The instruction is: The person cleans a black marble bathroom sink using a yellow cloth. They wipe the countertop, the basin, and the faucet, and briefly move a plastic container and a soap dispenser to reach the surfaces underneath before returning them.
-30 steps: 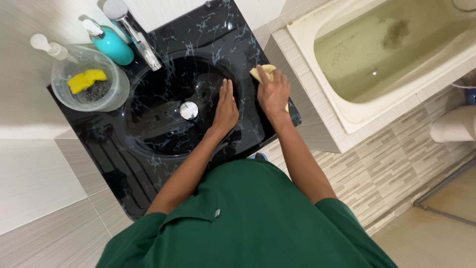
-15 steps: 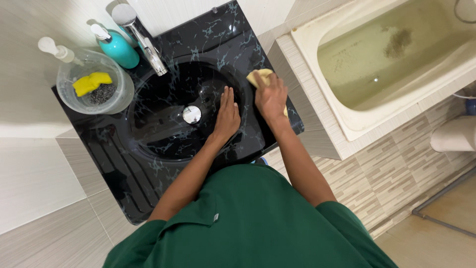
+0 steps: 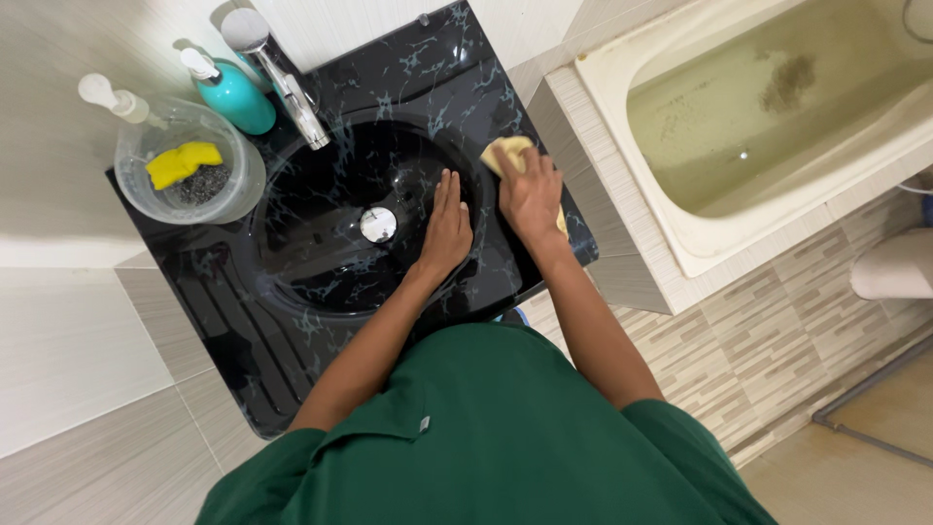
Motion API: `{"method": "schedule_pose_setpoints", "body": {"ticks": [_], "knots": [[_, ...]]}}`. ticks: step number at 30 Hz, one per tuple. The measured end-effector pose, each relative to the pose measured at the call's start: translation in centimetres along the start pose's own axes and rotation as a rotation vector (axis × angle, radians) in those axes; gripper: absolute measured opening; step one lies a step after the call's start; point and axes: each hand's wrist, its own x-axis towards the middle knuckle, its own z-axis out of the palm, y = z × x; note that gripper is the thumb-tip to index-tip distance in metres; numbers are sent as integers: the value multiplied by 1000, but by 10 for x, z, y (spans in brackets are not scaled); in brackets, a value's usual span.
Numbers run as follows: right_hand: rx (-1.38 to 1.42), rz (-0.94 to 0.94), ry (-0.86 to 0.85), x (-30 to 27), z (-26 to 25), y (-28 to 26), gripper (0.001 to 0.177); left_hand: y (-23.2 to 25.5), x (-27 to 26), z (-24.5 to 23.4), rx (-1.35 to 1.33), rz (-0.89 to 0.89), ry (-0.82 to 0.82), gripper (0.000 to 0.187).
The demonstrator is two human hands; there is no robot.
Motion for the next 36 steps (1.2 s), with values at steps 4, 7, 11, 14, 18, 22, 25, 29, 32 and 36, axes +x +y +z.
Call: {"method": "schedule_pose_setpoints", "body": {"ticks": [4,7,11,14,18,22,25,29,32,36], "knots": [[141,-30,-109,-22,-8,4,49,-1,-1,0,-12,-42,-8,58],[81,49,-100,-16,-2,18,47,0,0,-1,-18,-44,-2,58],[2,84,31,24,23,14,50,2,-1,-3,-15,-35,13,57],[41,-19,-1,18,22,6,50,5,-1,-4,-23,-45,-1,58],[125,-41,-154,-9,3,11,52,10,0,-9,-59,-90,-9,58],[45,71,-13,11,11,22,53,5,13,-22,129,37,82,60],[-16,73,29,30,25,12,54,-4,35,-36,342,90,130,71],[52,-68,-94,15,12,1,56,-4,49,-47,495,24,44,87],[80,-134,-164,2,-1,8,58,0,49,-53,506,-18,-6,93],[-30,-225,-129,13,2,31,56,4,53,-60,592,-30,-61,95]]}}
